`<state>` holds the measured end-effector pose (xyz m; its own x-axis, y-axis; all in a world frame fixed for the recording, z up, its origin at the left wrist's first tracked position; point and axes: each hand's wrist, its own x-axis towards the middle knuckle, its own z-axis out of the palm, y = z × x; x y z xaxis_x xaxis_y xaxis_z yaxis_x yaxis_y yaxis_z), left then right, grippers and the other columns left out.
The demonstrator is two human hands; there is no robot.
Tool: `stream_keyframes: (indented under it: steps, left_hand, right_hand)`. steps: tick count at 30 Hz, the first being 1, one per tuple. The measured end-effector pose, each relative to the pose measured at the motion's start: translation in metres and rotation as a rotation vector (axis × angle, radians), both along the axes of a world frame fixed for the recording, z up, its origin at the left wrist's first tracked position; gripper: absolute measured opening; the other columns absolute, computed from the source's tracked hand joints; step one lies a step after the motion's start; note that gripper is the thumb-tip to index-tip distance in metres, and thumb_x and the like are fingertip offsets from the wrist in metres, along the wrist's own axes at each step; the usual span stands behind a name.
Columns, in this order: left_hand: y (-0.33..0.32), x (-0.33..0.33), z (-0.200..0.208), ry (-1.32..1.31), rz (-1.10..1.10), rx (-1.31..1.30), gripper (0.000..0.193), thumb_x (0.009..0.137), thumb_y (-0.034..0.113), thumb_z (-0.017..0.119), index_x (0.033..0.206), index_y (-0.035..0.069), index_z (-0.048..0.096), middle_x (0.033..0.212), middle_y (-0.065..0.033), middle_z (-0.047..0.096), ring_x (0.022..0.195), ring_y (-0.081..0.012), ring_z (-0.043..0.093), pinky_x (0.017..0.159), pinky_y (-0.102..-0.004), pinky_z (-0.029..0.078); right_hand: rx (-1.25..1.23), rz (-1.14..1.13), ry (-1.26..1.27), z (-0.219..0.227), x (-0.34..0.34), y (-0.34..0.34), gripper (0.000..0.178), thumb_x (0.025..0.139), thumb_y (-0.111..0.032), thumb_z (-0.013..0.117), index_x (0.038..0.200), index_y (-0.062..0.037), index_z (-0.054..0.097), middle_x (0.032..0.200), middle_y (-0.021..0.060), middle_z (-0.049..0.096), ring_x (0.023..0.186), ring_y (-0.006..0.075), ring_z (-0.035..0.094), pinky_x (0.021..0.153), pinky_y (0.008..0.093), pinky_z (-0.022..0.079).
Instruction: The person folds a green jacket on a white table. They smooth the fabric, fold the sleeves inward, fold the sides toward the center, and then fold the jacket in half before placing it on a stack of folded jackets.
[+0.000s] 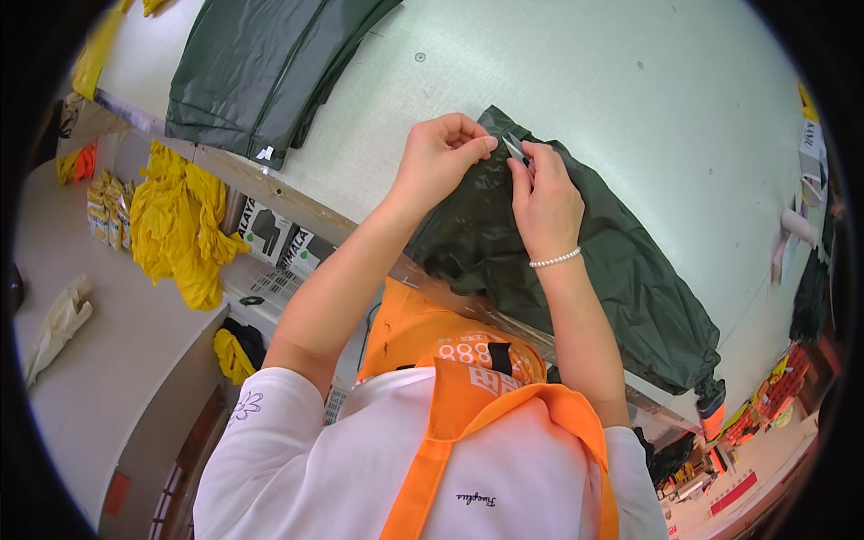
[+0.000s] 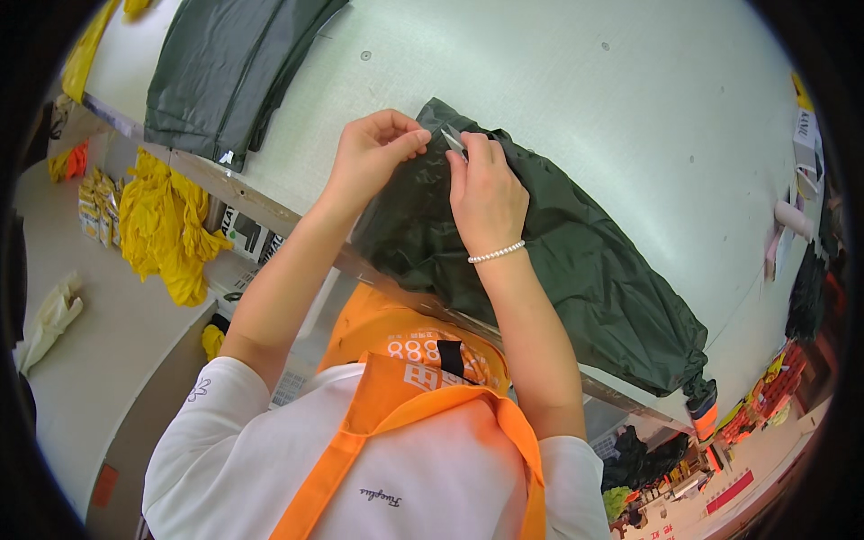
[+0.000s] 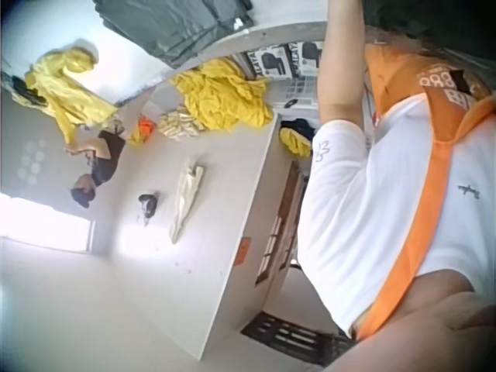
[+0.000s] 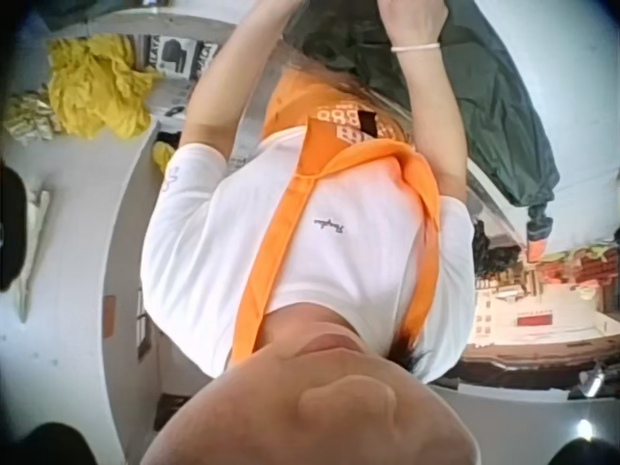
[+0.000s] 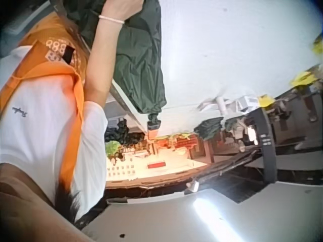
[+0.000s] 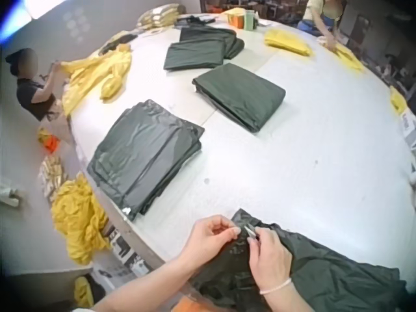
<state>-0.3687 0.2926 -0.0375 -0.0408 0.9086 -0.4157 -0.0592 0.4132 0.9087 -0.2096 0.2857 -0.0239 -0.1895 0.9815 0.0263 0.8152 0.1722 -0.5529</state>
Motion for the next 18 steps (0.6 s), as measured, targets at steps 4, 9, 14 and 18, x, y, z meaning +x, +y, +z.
stream_keyframes:
  steps: [4, 9, 14, 18]
  left_hand:
    - [0.001, -0.003, 0.002, -0.047, 0.045, -0.031, 0.011, 0.081, 0.01, 0.068, 0.084, 0.0, 0.063, 0.076, -0.0038, 0.064, 0.071, -0.0083, 0.058, 0.066, -0.0213, 0.045]
    - [-0.003, -0.014, -0.002, -0.057, 0.133, -0.033, 0.012, 0.08, 0.011, 0.07, 0.083, 0.001, 0.065, 0.077, -0.0029, 0.064, 0.073, -0.0091, 0.057, 0.068, -0.0224, 0.045]
    - [-0.005, -0.018, -0.001, -0.052, 0.14, -0.024, 0.011, 0.08, 0.011, 0.07, 0.082, 0.001, 0.066, 0.076, -0.0022, 0.064, 0.072, -0.009, 0.057, 0.069, -0.0227, 0.046]
    - [-0.006, -0.015, 0.0, -0.015, 0.138, 0.007, 0.012, 0.08, 0.012, 0.07, 0.082, 0.0, 0.066, 0.076, -0.0019, 0.064, 0.071, -0.0083, 0.056, 0.068, -0.0225, 0.046]
  right_hand:
    - [0.044, -0.006, 0.029, -0.007, 0.003, -0.001, 0.015, 0.087, -0.019, 0.06, 0.097, -0.0082, 0.057, 0.084, 0.0086, 0.062, 0.07, 0.0299, 0.062, 0.058, 0.038, 0.05]
    - [-0.193, 0.009, 0.215, 0.011, -0.001, -0.001, 0.018, 0.085, -0.019, 0.064, 0.096, -0.0069, 0.057, 0.081, 0.008, 0.062, 0.067, 0.0276, 0.061, 0.057, 0.0356, 0.049]
    - [-0.194, 0.173, 0.072, 0.021, -0.007, 0.001, 0.017, 0.085, -0.02, 0.062, 0.095, -0.0075, 0.057, 0.081, 0.0085, 0.061, 0.067, 0.0287, 0.061, 0.056, 0.0382, 0.048]
    - [-0.147, 0.265, -0.092, 0.024, -0.013, 0.006, 0.015, 0.087, -0.021, 0.06, 0.088, -0.0076, 0.054, 0.079, 0.0088, 0.058, 0.066, 0.0302, 0.061, 0.053, 0.0408, 0.048]
